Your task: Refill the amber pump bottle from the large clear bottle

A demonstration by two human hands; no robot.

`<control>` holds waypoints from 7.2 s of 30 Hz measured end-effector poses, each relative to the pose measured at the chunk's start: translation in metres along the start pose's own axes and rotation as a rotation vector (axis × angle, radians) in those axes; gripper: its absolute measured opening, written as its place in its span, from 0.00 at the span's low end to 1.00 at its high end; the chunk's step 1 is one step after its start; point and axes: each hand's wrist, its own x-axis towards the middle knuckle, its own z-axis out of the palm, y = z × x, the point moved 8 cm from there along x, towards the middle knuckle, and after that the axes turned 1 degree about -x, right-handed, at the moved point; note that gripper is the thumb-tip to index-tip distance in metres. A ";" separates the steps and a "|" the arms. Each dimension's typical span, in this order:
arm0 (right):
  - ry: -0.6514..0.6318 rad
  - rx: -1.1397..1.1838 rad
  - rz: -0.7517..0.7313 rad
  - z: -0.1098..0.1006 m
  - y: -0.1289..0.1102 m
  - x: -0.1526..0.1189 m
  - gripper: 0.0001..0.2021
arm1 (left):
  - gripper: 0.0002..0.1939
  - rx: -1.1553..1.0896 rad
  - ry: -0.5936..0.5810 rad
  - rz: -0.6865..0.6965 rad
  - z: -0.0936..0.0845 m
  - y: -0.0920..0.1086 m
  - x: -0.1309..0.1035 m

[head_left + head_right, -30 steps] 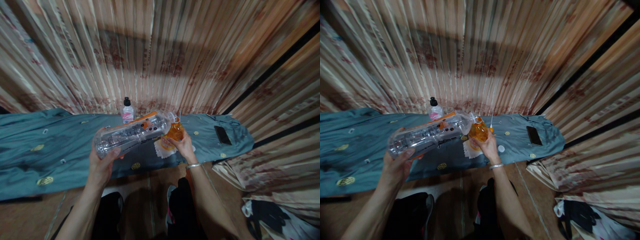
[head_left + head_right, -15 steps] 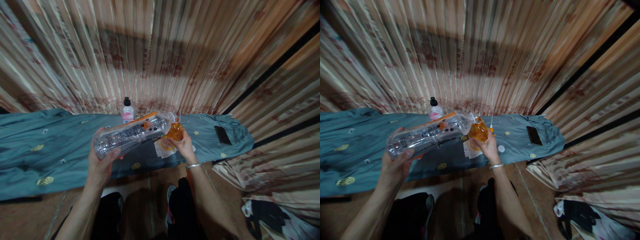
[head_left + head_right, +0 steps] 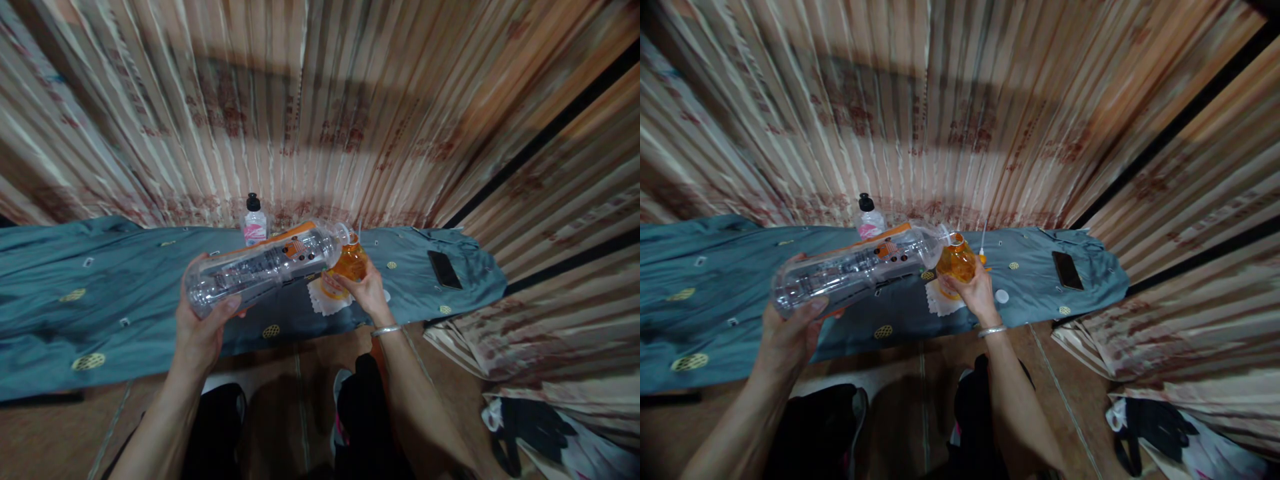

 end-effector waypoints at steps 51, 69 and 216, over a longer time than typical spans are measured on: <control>0.003 -0.041 -0.025 0.000 0.007 0.001 0.36 | 0.50 -0.024 0.031 0.009 -0.006 -0.004 0.003; 0.008 -0.054 -0.023 0.000 0.006 0.002 0.34 | 0.49 0.007 -0.006 0.055 -0.006 -0.002 0.002; 0.087 -0.132 -0.031 -0.005 -0.008 -0.001 0.30 | 0.45 0.014 -0.015 0.064 -0.006 0.000 0.003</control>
